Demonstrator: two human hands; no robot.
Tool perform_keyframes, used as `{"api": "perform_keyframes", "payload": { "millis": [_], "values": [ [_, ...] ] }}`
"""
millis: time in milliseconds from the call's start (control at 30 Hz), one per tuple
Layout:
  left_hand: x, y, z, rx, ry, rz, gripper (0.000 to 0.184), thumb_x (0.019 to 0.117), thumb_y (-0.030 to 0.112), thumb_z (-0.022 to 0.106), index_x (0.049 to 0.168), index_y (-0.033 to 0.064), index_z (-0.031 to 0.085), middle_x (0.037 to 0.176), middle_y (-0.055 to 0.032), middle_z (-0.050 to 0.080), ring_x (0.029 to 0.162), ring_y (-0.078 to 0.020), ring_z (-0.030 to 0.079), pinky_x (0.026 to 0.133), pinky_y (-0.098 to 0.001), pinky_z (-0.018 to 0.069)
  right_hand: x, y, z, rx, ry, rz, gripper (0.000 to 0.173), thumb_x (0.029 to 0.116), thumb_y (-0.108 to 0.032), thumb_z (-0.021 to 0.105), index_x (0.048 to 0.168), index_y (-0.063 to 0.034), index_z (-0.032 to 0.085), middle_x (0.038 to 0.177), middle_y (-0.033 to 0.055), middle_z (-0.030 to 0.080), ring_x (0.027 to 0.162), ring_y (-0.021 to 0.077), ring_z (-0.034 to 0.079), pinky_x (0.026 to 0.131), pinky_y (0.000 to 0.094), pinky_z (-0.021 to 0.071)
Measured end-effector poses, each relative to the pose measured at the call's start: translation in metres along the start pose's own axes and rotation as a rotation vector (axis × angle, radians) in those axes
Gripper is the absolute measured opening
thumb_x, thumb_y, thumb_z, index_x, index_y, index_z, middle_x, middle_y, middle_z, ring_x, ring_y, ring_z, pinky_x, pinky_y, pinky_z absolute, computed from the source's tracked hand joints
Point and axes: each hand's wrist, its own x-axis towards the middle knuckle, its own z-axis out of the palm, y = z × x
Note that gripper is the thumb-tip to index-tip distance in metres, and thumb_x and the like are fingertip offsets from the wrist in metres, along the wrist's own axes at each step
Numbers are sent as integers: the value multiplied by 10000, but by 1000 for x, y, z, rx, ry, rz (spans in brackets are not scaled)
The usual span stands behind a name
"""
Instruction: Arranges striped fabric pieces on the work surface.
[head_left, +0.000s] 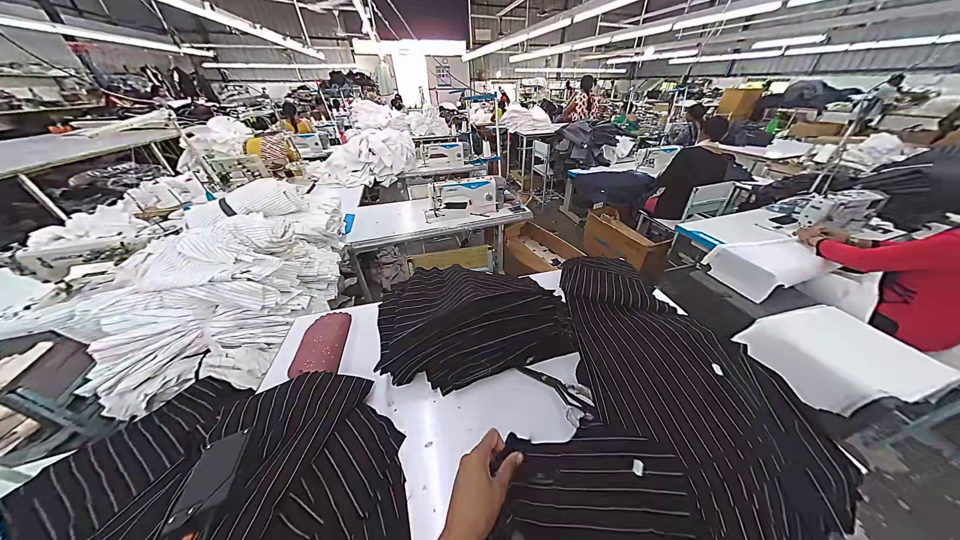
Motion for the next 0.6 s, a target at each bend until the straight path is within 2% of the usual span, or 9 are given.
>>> {"api": "perform_keyframes", "payload": {
  "millis": [100, 167, 233, 333, 433, 467, 533, 567, 600],
  "values": [
    [-26, 32, -20, -301, 338, 296, 260, 947, 136, 664, 1094, -74, 622, 844, -40, 692, 751, -57, 646, 718, -279, 550, 6, -53, -33, 183, 59, 50, 253, 984, -160, 645, 1104, 58, 692, 1010, 107, 724, 954, 81, 664, 921, 298, 532],
    [-35, 32, -45, -377, 266, 519, 684, 916, 380, 724, 1384, -55, 479, 1300, -87, 659, 1218, -116, 621, 1021, -328, 524, 2, -80, -71, 243, -20, 16, 176, 997, -159, 640, 985, 8, 694, 852, 10, 698, 806, 7, 646, 798, 244, 538],
    [-40, 31, -51, -326, 48, 648, 916, 807, 590, 767, 1458, 12, 481, 1454, -81, 579, 1390, -134, 497, 1177, -382, 401, -10, -102, -111, 215, -172, -129, 141, 999, -127, 630, 942, -19, 700, 806, -57, 704, 770, -48, 650, 765, 188, 544],
    [-47, 33, -17, -306, -190, 616, 604, 707, 301, 892, 1193, -6, 709, 1162, -66, 748, 1172, -110, 661, 1218, -508, 302, -38, -135, -161, 176, -164, -426, 109, 980, -136, 645, 941, -77, 729, 830, -121, 726, 799, -87, 664, 762, 152, 557],
    [-52, 32, 14, -122, -244, 574, 371, 736, 160, 886, 1001, -54, 738, 984, -106, 761, 1004, -148, 710, 1121, -447, 441, -91, -160, -196, 225, 387, -588, 50, 954, -357, 670, 966, -366, 718, 914, -296, 712, 874, -171, 636, 794, 87, 541],
    [-50, 26, 19, -38, -235, 586, 288, 756, 149, 870, 871, -67, 718, 862, -148, 739, 889, -234, 717, 1060, -514, 459, -108, -165, -205, 302, 645, -598, 61, 978, -327, 649, 1009, -365, 686, 950, -299, 712, 907, -166, 636, 820, 85, 534],
    [-52, 15, 10, 37, -163, 556, 236, 813, 136, 822, 825, -75, 715, 817, -184, 723, 843, -302, 718, 940, -528, 528, -129, -178, -227, 404, 1031, -646, 160, 1069, -146, 429, 1146, -170, 567, 1015, -262, 699, 993, -177, 614, 910, 77, 507],
    [-59, 11, -3, -13, -82, 538, 199, 823, 98, 801, 849, -80, 717, 839, -173, 723, 849, -261, 714, 884, -471, 558, -136, -179, -240, 399, 1121, -663, 222, 1083, -66, 332, 1226, -32, 500, 1059, -219, 669, 1042, -182, 587, 964, 80, 477],
    [-70, 9, -22, -95, 14, 518, 150, 827, 37, 768, 923, -70, 731, 899, -131, 733, 887, -176, 709, 884, -382, 569, -141, -174, -252, 386, 1165, -593, 229, 1085, -52, 307, 1241, -51, 475, 1047, -239, 670, 1022, -194, 595, 959, 71, 491]
  ]
}}
